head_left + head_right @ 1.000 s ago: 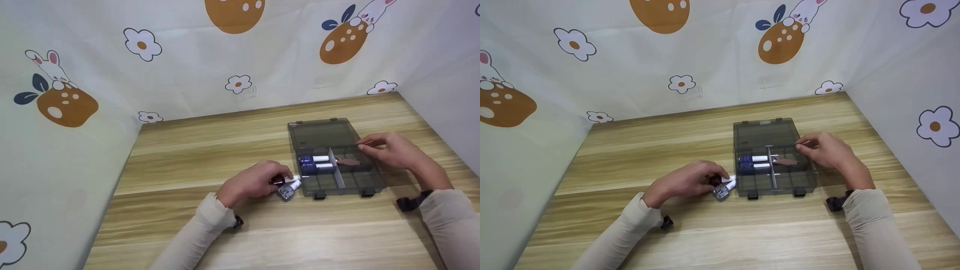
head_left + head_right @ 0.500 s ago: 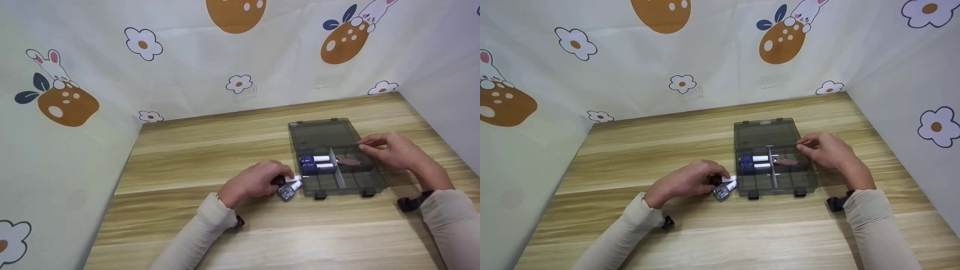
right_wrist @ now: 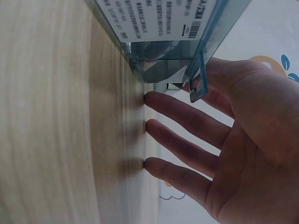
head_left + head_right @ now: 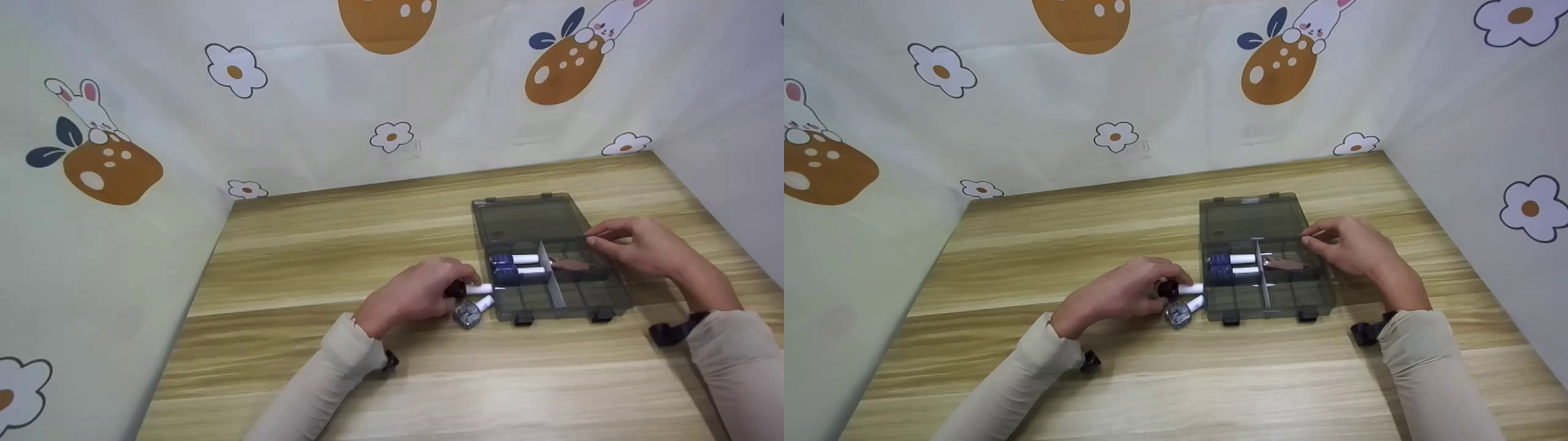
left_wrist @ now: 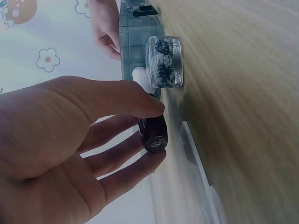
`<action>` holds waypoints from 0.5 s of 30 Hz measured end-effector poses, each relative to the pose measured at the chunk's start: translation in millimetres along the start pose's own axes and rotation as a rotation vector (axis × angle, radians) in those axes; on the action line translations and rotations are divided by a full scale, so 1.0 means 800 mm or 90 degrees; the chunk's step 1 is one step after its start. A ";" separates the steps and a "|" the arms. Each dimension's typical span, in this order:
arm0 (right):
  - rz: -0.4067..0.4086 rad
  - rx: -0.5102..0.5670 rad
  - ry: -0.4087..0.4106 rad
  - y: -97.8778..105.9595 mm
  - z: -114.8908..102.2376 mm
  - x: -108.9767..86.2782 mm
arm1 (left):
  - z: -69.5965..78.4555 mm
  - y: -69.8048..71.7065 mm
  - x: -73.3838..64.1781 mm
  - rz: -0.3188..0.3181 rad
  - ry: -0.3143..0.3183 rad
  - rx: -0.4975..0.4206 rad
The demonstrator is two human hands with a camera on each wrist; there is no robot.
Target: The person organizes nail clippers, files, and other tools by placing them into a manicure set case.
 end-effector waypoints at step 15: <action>-0.012 0.014 -0.004 -0.001 0.001 0.001 | -0.003 0.012 -0.007 0.038 0.020 -0.052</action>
Point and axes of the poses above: each hand's wrist, its own x-axis towards the middle knuckle, its own y-axis out of the back of the hand, z = x × y, the point moved 3 cm from there along x, towards the middle knuckle, and after that the axes turned 10 degrees about -z, right-handed, at the moved point
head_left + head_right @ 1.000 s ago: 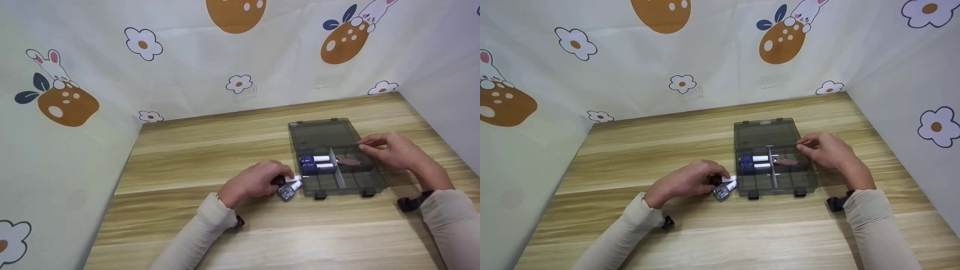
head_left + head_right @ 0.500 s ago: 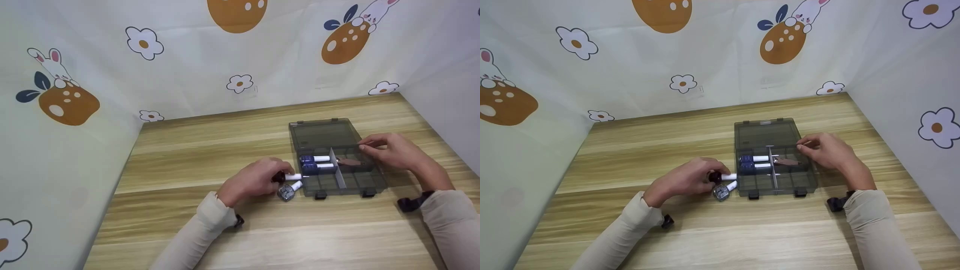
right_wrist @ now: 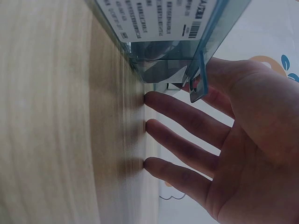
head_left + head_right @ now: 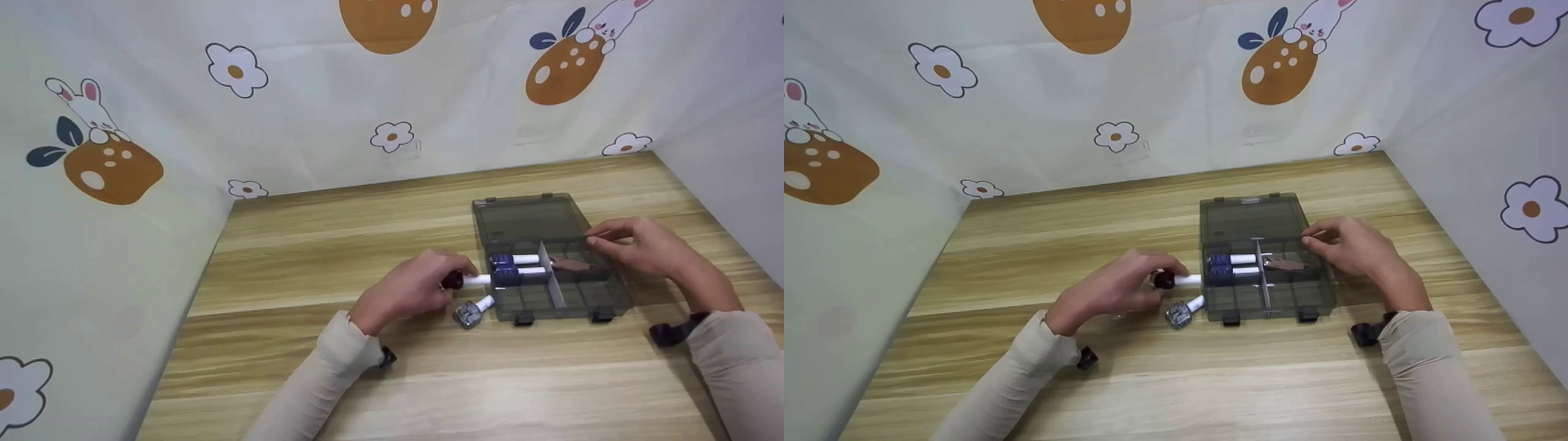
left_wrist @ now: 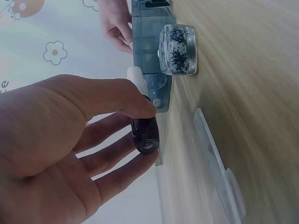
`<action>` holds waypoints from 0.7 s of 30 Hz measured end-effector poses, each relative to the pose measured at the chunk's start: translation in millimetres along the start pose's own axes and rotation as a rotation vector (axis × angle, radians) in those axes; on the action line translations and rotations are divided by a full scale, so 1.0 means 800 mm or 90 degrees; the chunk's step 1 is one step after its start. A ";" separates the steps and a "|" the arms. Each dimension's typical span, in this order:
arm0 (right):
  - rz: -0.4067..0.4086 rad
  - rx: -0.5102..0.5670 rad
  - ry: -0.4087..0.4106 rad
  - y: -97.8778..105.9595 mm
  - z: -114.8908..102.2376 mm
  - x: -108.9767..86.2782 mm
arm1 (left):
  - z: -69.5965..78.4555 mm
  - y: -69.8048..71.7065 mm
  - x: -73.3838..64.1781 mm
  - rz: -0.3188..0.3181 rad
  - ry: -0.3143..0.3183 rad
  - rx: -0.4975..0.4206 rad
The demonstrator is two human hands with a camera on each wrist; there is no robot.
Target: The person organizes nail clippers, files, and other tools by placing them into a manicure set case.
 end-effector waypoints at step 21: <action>0.015 -0.013 0.016 0.001 0.000 -0.001 | 0.007 -0.002 0.005 0.026 -0.035 -0.001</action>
Point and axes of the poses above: each hand's wrist, its own x-axis towards the middle knuckle, its own y-axis out of the back of the hand, z = x × y, the point moved 3 cm from there along x, towards the middle knuckle, and after that the axes turned 10 degrees about -z, right-handed, at the moved point
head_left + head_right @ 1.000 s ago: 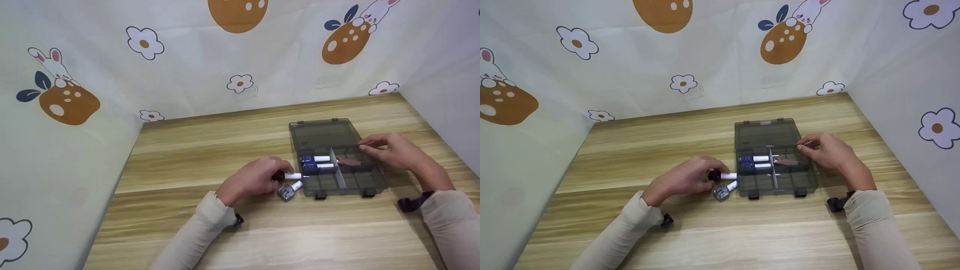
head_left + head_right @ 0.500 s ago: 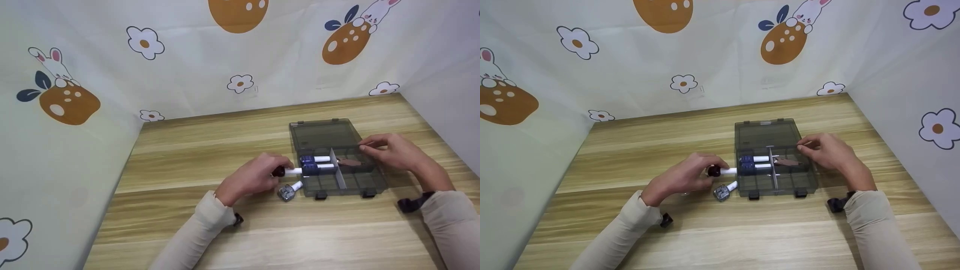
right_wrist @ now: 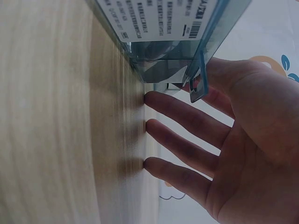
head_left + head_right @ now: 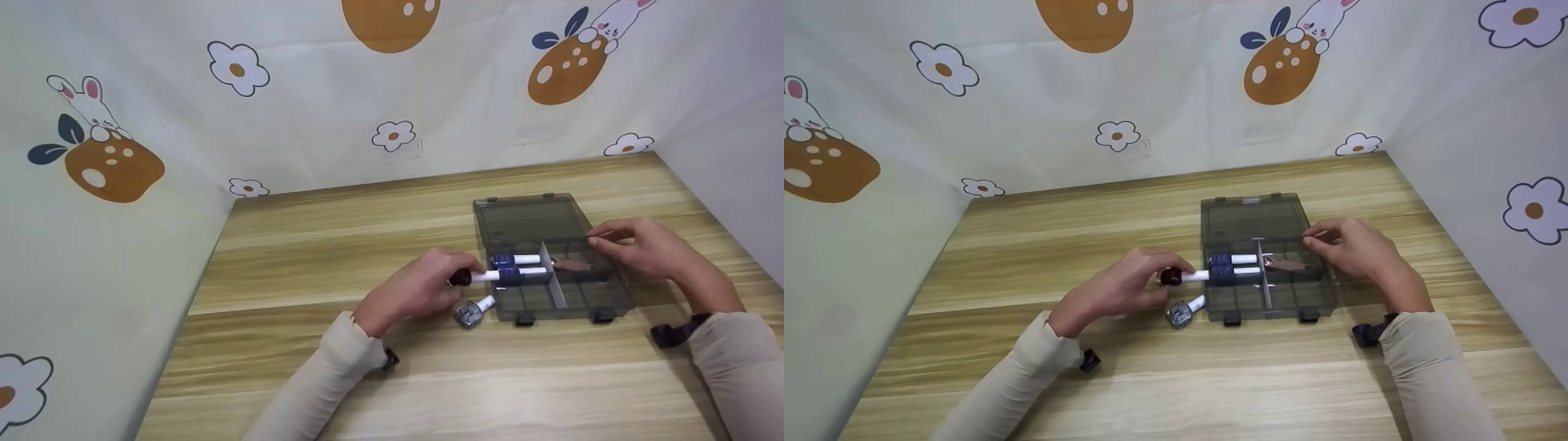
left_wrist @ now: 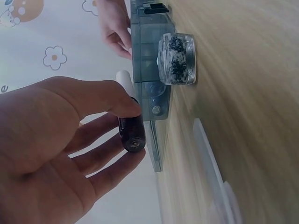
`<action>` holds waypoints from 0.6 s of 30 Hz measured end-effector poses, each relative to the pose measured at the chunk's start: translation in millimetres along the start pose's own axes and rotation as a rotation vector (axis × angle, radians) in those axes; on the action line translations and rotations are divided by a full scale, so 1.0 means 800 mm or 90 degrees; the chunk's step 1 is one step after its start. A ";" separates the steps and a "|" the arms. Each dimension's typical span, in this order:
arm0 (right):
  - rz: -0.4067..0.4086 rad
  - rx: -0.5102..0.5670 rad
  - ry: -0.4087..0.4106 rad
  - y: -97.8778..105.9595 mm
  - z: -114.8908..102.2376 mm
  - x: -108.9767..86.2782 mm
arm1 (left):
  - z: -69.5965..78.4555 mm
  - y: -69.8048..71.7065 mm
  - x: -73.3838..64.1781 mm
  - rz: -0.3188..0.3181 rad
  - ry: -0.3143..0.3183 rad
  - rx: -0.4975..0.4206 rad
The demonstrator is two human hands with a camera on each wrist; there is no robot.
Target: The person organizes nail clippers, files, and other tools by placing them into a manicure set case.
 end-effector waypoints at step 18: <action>0.002 -0.001 -0.003 -0.001 0.002 0.000 | 0.014 -0.020 0.013 0.059 -0.037 0.028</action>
Point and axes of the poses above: each hand's wrist, its own x-axis towards the middle knuckle, its own y-axis out of the back of the hand, z = x × y, the point moved 3 cm from there along x, towards the middle knuckle, and after that the axes turned 10 degrees about -z, right-handed, at the moved point
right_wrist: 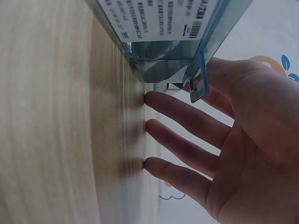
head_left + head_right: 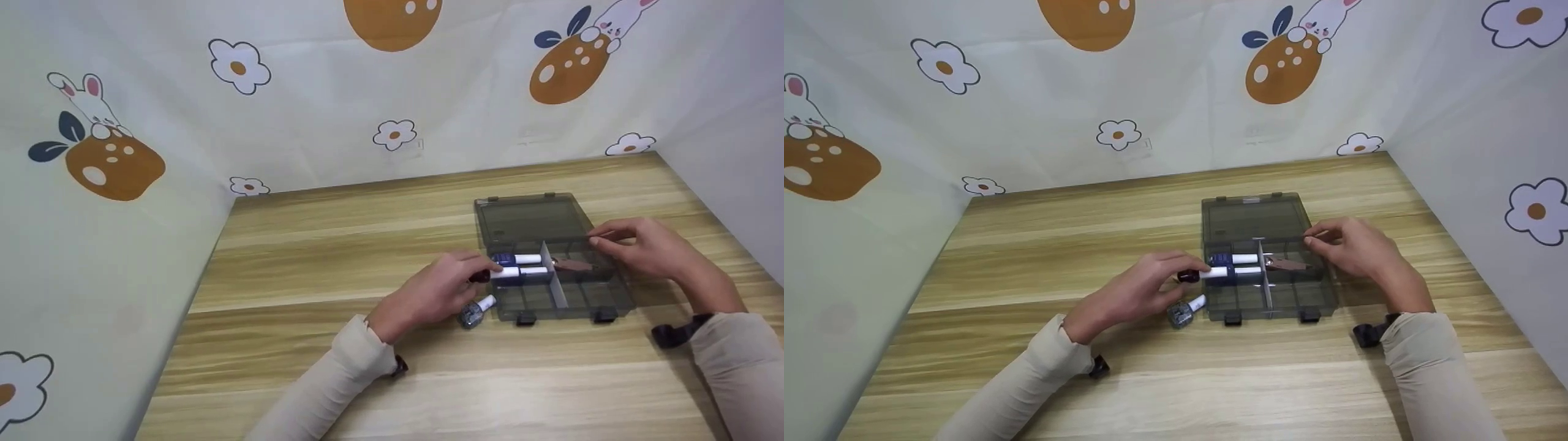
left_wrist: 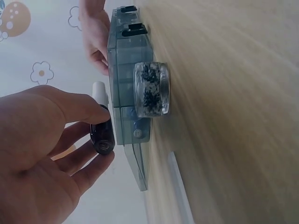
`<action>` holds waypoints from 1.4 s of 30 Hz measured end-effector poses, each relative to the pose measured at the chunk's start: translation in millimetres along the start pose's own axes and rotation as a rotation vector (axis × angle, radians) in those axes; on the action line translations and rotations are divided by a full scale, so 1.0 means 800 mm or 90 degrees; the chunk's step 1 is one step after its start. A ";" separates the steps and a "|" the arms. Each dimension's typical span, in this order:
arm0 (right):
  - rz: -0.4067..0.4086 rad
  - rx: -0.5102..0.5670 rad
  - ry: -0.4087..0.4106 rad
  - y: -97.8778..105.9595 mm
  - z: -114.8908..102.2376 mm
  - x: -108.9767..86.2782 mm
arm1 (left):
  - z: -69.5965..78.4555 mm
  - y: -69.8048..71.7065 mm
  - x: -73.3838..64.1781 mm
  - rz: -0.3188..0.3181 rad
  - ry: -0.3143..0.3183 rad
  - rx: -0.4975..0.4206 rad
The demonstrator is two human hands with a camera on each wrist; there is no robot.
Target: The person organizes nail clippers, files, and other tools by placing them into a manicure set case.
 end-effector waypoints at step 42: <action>0.019 0.008 0.028 -0.001 0.002 0.000 | 0.020 -0.023 0.043 0.027 -0.069 0.070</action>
Point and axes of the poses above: each hand's wrist, its own x-axis towards the middle knuckle, its own y-axis out of the back of the hand, z = x × y, the point moved 3 cm from there along x, towards the middle knuckle, and after that the axes turned 10 degrees about -z, right-handed, at the moved point
